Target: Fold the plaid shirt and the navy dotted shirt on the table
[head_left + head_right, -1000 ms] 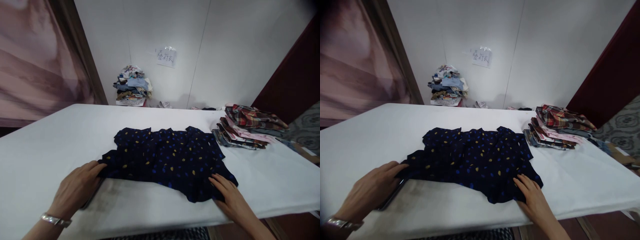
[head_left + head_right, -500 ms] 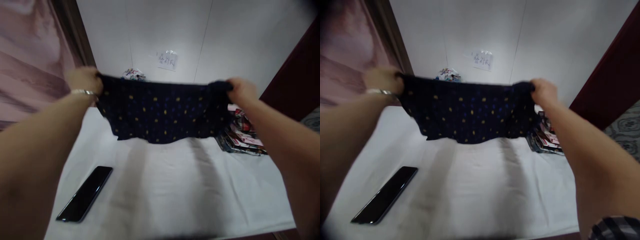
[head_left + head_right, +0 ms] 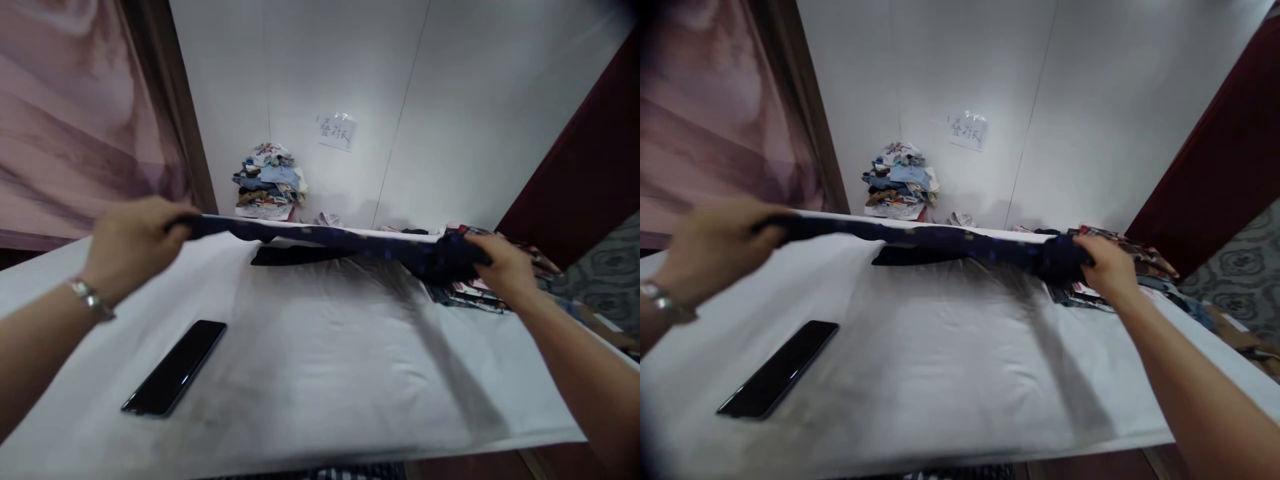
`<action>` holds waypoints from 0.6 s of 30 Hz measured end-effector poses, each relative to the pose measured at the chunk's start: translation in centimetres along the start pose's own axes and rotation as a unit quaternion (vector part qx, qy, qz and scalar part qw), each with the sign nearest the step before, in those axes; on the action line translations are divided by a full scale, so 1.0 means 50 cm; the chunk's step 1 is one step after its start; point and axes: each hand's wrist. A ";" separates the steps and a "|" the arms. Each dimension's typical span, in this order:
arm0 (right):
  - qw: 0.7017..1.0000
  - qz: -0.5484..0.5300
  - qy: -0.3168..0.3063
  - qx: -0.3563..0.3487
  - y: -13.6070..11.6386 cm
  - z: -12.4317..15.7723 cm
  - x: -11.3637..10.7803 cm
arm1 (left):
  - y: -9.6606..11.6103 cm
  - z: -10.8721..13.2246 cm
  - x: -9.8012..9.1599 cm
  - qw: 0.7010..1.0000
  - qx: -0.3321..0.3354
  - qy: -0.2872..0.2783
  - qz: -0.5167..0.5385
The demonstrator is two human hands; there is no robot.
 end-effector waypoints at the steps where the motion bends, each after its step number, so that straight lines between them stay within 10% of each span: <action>1: 0.999 -0.020 -0.032 0.003 0.008 0.044 0.028 | 0.007 0.048 0.025 0.999 0.023 -0.042 -0.001; 6: 0.970 -0.125 -0.208 0.012 0.029 0.240 0.138 | 0.032 0.259 0.144 0.959 0.096 -0.251 0.089; 18: 0.921 -0.265 -0.258 0.123 0.009 0.417 0.091 | -0.008 0.399 0.148 0.977 -0.005 -0.196 0.090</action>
Point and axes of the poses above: each hand's wrist, its own z-axis away from the middle knuckle, its own x-axis out of the palm, y = z × x, and after that the axes turned 6 degrees about -y, right-handed
